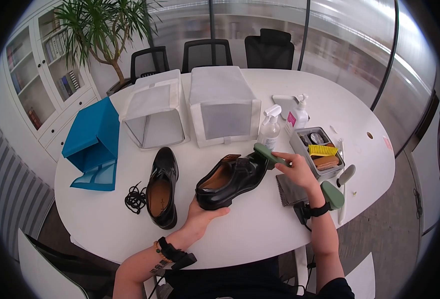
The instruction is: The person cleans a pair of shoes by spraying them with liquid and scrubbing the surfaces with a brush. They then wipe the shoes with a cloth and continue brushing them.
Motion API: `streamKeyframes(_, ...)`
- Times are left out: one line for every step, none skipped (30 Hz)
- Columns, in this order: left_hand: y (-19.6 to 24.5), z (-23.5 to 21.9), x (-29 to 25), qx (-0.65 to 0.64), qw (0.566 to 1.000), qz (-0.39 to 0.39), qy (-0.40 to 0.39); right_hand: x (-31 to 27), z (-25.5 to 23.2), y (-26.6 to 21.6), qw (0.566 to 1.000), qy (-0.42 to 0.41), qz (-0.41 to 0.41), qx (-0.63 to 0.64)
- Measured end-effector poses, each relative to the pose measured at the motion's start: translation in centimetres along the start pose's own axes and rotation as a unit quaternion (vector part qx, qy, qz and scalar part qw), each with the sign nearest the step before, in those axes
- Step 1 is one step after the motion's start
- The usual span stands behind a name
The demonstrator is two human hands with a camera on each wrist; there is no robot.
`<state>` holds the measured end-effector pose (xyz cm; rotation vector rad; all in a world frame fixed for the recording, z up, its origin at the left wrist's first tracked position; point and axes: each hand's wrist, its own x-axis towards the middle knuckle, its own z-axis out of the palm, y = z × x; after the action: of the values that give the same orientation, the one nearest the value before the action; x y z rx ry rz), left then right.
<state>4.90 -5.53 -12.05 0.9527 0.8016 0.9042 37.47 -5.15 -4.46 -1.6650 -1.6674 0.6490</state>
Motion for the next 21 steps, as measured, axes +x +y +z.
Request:
streamKeyframes(0.0, 0.0, 0.0, 0.0, 1.0, -0.002, -0.001, 0.0, -0.1, -0.1, 0.998, 0.013, 0.029, -0.045)
streamKeyframes(0.0, 0.0, 0.0, -0.001, 1.0, -0.003, -0.002, 0.1, -0.1, 0.1, 0.998, 0.014, 0.029, -0.045)
streamKeyframes(0.0, 0.0, 0.0, -0.001, 1.0, -0.003, -0.002, 0.1, 0.1, 0.3, 1.0, -0.011, -0.028, 0.006)
streamKeyframes(0.0, 0.0, 0.1, -0.001, 1.0, -0.001, 0.0, 0.2, 0.2, 0.4, 0.994, -0.036, -0.084, 0.057)
streamKeyframes(0.0, 0.1, 0.1, -0.001, 1.0, 0.001, 0.001, 0.1, 0.2, 0.3, 0.994, -0.036, -0.084, 0.057)
streamKeyframes(0.0, 0.1, 0.0, -0.001, 1.0, 0.001, 0.001, 0.0, 0.2, -0.1, 0.995, -0.047, -0.066, 0.06)
streamKeyframes(0.1, 0.1, 0.0, -0.002, 1.0, 0.0, 0.0, 0.0, 0.2, -0.2, 0.995, -0.057, -0.048, 0.064)
streamKeyframes(0.1, 0.1, 0.0, -0.003, 1.0, -0.001, -0.001, 0.0, 0.2, 0.0, 0.995, -0.057, -0.048, 0.064)
streamKeyframes(-0.1, 0.0, 0.0, -0.003, 1.0, -0.002, -0.001, 0.1, 0.3, 0.5, 0.998, -0.025, -0.052, 0.034)
streamKeyframes(-0.3, -0.2, 0.1, -0.001, 1.0, 0.001, -0.002, 0.1, 0.4, 0.7, 0.998, 0.007, -0.056, 0.005)
streamKeyframes(-0.4, -0.2, 0.2, 0.001, 1.0, 0.004, -0.002, 0.1, 0.3, 0.6, 0.998, 0.007, -0.056, 0.005)
streamKeyframes(-0.3, -0.2, 0.1, 0.001, 1.0, 0.004, -0.003, 0.1, 0.2, 0.5, 0.999, 0.009, -0.044, -0.007)
streamKeyframes(-0.2, -0.1, 0.1, 0.003, 1.0, 0.005, -0.004, 0.1, 0.1, 0.4, 0.999, 0.012, -0.033, -0.019)
streamKeyframes(-0.1, -0.1, 0.1, 0.005, 1.0, 0.005, -0.005, 0.1, 0.1, 0.3, 0.999, 0.012, -0.033, -0.019)
streamKeyframes(-0.1, -0.1, 0.1, 0.005, 1.0, 0.006, -0.005, 0.0, 0.1, 0.4, 0.998, -0.025, -0.041, 0.037)
streamKeyframes(-0.1, 0.0, 0.1, 0.005, 1.0, 0.005, -0.003, 0.0, 0.1, 0.4, 0.993, -0.061, -0.049, 0.093)
streamKeyframes(-0.1, 0.0, 0.1, 0.005, 1.0, 0.005, -0.001, 0.0, 0.1, 0.2, 0.993, -0.061, -0.05, 0.093)
streamKeyframes(-0.1, 0.0, 0.1, 0.005, 1.0, 0.005, -0.001, 0.0, 0.0, 0.0, 0.993, -0.064, -0.039, 0.086)
streamKeyframes(-0.1, 0.0, 0.1, 0.003, 1.0, 0.006, -0.002, -0.1, -0.1, -0.1, 0.994, -0.067, -0.028, 0.079)
streamKeyframes(-0.1, 0.0, 0.0, 0.001, 1.0, 0.006, -0.002, 0.0, 0.1, 0.3, 0.994, -0.068, -0.028, 0.079)
streamKeyframes(-0.2, -0.1, 0.1, 0.0, 1.0, 0.006, -0.002, 0.1, 0.3, 0.8, 0.998, -0.029, -0.047, 0.042)
